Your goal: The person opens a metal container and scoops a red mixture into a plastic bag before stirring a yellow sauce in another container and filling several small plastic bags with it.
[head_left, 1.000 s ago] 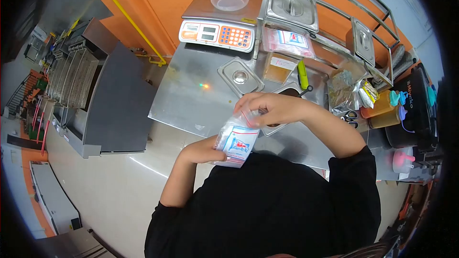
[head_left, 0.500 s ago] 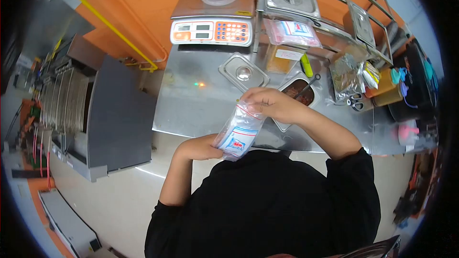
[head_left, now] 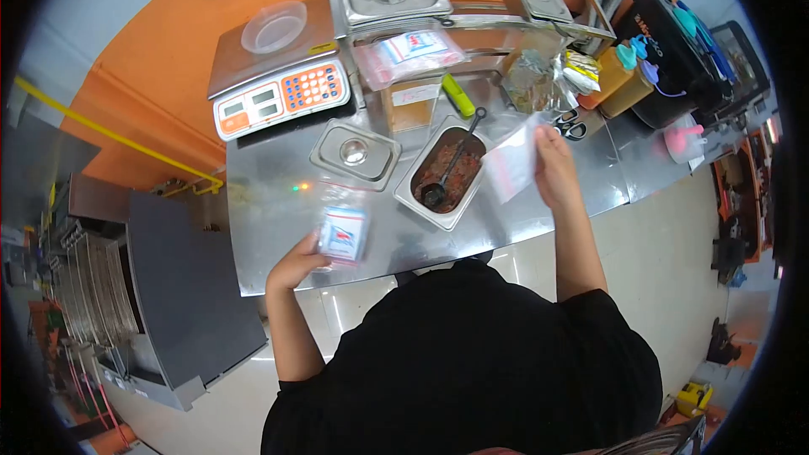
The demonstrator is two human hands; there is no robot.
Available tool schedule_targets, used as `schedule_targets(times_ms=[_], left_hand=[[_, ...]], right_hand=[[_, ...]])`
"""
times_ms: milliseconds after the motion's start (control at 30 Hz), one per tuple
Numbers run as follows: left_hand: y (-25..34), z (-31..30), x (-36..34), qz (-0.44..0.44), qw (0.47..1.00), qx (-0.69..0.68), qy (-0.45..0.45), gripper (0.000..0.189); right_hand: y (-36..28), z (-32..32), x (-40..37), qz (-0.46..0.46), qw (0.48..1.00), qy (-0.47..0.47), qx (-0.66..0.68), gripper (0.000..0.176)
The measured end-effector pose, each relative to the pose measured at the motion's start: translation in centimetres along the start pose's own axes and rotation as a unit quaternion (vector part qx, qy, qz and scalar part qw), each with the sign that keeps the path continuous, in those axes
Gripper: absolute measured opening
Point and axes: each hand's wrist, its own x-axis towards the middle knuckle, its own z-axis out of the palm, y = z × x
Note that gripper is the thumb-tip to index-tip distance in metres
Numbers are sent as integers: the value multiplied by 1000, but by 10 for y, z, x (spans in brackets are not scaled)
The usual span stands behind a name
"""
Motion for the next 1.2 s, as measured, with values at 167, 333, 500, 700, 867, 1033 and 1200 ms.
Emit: schedule_targets(times_ms=[167, 333, 500, 700, 867, 1033, 1200], left_hand=[[-6, -22, 29, 93, 909, 186, 362, 47], [55, -4, 39, 187, 873, 165, 420, 42], [73, 66, 60, 139, 917, 193, 320, 33], [23, 117, 101, -5, 980, -63, 188, 57], [15, 151, 113, 60, 941, -182, 280, 47], [2, 155, 94, 100, 903, -282, 309, 36], [-11, 164, 59, 125, 867, -307, 371, 35]], right_hand=[[38, -133, 27, 29, 949, 75, -304, 35], [69, -149, 59, -250, 733, 158, -612, 40], [-40, -29, 96, -240, 815, 37, -526, 17], [-88, 73, 228, -339, 821, -55, -456, 28], [-59, 113, 304, 29, 911, -173, -373, 48], [-20, 118, 343, 61, 961, -216, -161, 32], [-46, 130, 313, 104, 979, -132, -113, 30]])
